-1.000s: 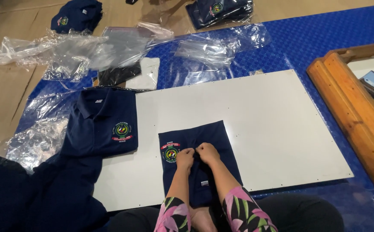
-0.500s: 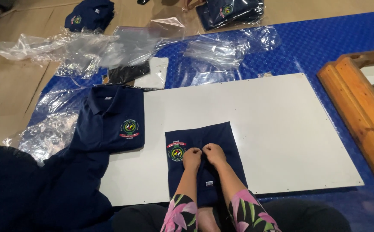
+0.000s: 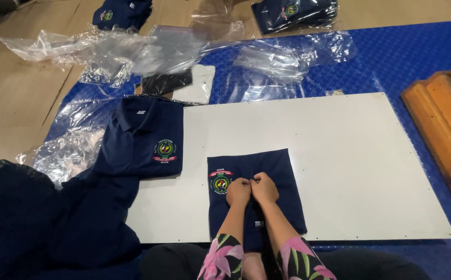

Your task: Folding a navy blue polo shirt on a white folding board for packaging.

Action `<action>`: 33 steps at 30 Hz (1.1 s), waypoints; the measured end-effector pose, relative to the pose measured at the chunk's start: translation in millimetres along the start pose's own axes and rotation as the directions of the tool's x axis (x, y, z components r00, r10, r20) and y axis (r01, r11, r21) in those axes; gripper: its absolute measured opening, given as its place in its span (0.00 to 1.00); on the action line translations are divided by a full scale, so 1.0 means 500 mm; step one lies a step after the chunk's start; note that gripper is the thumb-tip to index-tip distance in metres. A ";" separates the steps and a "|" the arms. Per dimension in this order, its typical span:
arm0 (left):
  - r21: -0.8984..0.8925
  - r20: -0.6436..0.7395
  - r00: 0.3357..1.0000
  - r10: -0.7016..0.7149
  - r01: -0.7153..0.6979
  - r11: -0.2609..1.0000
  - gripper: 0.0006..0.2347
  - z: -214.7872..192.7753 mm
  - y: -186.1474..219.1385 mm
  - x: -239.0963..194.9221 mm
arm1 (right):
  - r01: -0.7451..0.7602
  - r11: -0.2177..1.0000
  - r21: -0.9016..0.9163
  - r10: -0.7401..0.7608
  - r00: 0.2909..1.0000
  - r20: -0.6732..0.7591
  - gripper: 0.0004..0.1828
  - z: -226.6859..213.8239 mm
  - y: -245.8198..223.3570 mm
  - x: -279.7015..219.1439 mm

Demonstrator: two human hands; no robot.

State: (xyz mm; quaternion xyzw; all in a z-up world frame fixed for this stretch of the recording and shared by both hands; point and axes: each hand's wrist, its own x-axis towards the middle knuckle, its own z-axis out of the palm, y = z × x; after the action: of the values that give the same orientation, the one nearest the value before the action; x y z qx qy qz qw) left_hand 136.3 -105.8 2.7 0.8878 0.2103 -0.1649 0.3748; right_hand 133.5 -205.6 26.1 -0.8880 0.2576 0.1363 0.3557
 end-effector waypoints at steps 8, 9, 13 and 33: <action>-0.143 -0.073 0.977 0.198 -0.207 0.968 0.09 0.033 -0.055 0.027 | -0.075 0.996 0.053 0.075 0.997 0.003 0.08 -0.002 -0.011 -0.014; -0.180 -0.085 0.973 0.215 -0.227 0.957 0.09 0.031 -0.051 0.028 | -0.086 0.995 0.058 0.086 0.996 -0.004 0.08 -0.003 -0.014 -0.012; -0.164 -0.108 0.968 0.225 -0.241 0.957 0.08 0.027 -0.045 0.006 | -0.070 0.993 0.098 0.068 0.997 0.020 0.05 -0.008 -0.006 -0.017; 0.030 -0.165 0.971 0.170 -0.168 0.985 0.07 0.061 -0.046 0.006 | 0.021 0.998 0.055 -0.021 1.000 -0.001 0.06 -0.010 -0.005 -0.027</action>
State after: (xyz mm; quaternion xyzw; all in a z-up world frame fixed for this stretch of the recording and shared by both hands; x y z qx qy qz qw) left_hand 123.2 -112.8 -32.7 0.9160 0.1634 -0.0589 0.3616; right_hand 124.0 -202.8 36.8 -0.8805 0.2520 0.1253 0.3814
